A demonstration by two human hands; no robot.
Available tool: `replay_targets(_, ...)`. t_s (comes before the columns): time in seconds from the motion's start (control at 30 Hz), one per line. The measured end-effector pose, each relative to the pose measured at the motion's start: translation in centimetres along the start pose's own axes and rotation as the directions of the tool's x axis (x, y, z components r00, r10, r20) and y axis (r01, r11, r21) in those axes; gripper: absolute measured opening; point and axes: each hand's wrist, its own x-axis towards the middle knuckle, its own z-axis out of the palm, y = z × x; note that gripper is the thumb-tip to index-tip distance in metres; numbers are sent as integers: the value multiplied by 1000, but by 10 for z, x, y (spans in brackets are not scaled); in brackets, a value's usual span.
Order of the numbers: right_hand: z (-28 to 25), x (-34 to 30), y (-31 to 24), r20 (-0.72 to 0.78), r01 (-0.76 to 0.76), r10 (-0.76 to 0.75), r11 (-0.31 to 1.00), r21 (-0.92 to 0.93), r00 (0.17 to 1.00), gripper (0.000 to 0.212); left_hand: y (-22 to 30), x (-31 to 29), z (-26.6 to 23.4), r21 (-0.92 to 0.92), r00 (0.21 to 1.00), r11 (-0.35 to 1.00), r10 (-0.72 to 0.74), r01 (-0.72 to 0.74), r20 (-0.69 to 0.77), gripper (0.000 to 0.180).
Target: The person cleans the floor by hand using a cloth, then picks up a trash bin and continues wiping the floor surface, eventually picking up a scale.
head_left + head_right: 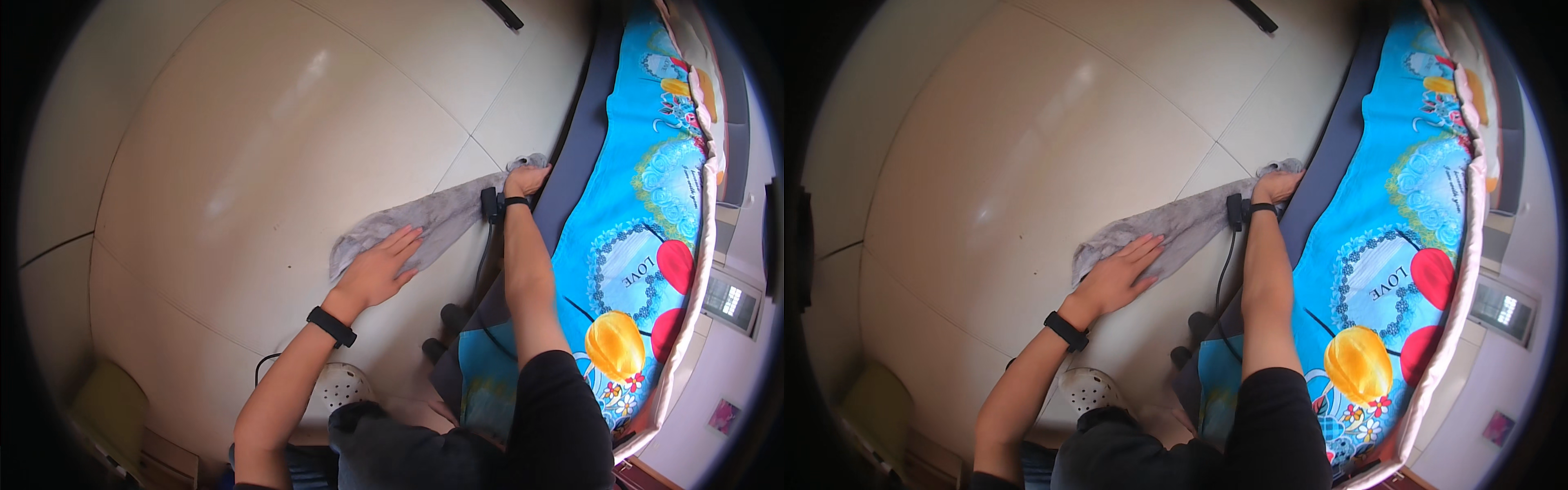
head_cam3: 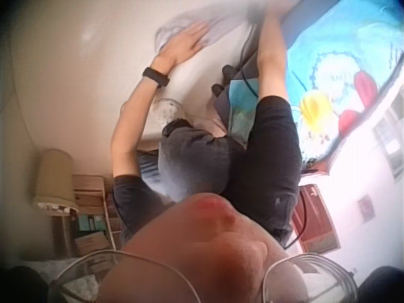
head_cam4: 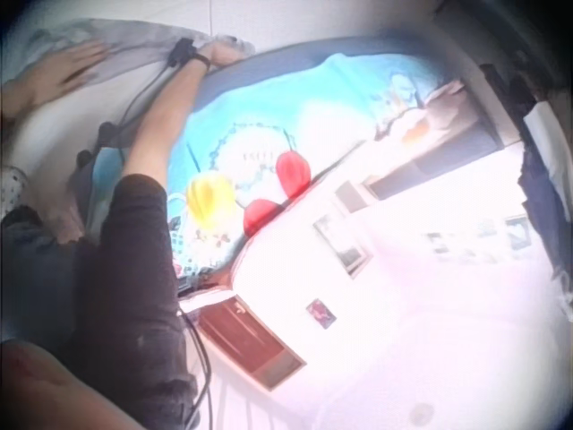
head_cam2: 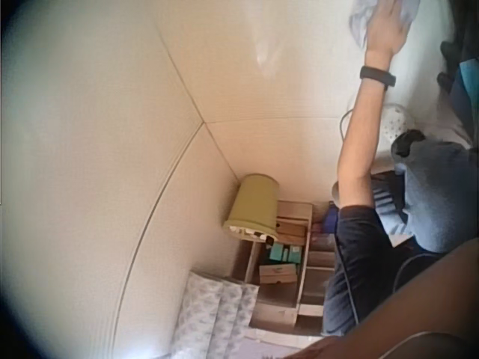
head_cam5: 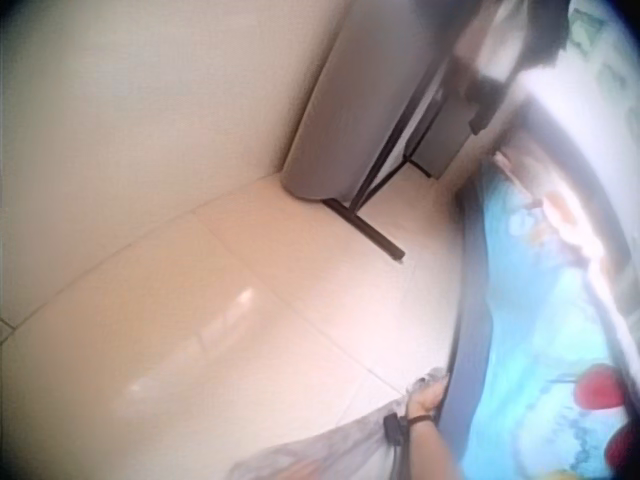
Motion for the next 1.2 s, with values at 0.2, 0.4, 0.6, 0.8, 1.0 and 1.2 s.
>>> replay_targets(0.2, 36, 15, 1, 13, -213, 220, 956, -202, 975, 31, -6, 33, -2, -21, 997, 1000, 6, -4, 74, 48)
replay_targets(0.4, 77, 81, 14, 368, 149, -248, 949, 277, 896, 48, -13, 70, -2, -110, 997, 993, 42, -34, 68, 41)
replay_targets(0.6, 104, 100, -34, 535, 169, -456, 850, 499, 711, 48, -19, 84, -3, -143, 996, 988, 73, -65, 58, 39)
replay_targets(0.8, 96, 33, -107, 349, 351, -737, 611, 710, 578, 45, -13, 82, -2, -198, 995, 977, 89, -80, 40, 39)
replay_targets(1.0, 17, -84, -168, 215, 412, -922, 340, 845, 321, 47, -7, 45, 13, -189, 999, 981, 45, -45, -3, 39)
replay_targets(1.2, -29, -120, -162, 228, 409, -961, 273, 871, 156, 54, 9, -14, 32, -268, 999, 963, 23, -14, 28, 40)
